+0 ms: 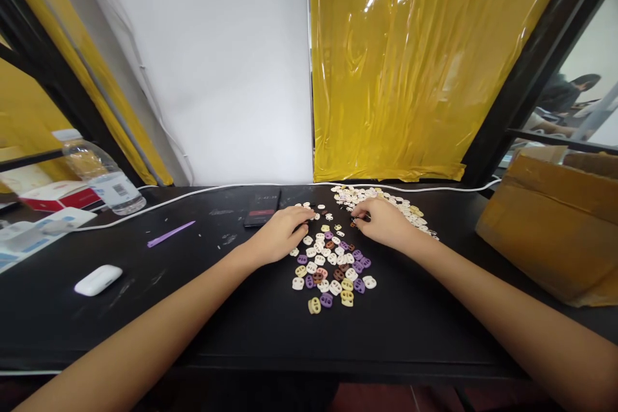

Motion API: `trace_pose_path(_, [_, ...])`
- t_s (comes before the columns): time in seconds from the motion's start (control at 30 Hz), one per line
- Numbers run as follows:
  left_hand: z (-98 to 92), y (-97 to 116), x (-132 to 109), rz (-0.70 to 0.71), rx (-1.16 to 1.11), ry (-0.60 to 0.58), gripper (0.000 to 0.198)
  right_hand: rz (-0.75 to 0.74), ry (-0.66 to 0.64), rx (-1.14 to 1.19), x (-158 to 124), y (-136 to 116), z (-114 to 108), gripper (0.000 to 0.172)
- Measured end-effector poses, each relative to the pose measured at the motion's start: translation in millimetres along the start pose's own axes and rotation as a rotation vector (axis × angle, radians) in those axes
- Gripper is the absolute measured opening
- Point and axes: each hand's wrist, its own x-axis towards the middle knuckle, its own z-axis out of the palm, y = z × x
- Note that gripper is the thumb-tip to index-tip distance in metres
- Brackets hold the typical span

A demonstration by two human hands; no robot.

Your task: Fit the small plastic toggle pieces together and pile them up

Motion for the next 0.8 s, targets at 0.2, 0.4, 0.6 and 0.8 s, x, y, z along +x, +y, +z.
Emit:
trace_pose_path(0.2, [2.0, 8.4, 3.4, 0.022, 0.077, 0.020, 0.031, 0.047, -0.022, 0.023, -2.7, -5.2, -0.5, 0.014])
trace_pose_path(0.4, [0.6, 10.2, 3.0, -0.027, 0.068, 0.073, 0.020, 0.107, -0.015, 0.005, -4.5, -4.3, -3.5, 0.009])
trace_pose_path(0.6, [5.4, 9.1, 4.2, -0.019, 0.048, 0.082, 0.019, 0.149, -0.028, 0.056, -4.7, -2.9, -4.0, 0.012])
trace_pose_path(0.8, [5.0, 8.4, 4.3, -0.011, 0.037, 0.080, 0.014, 0.090, 0.010, 0.131, -6.9, -10.5, 0.4, 0.008])
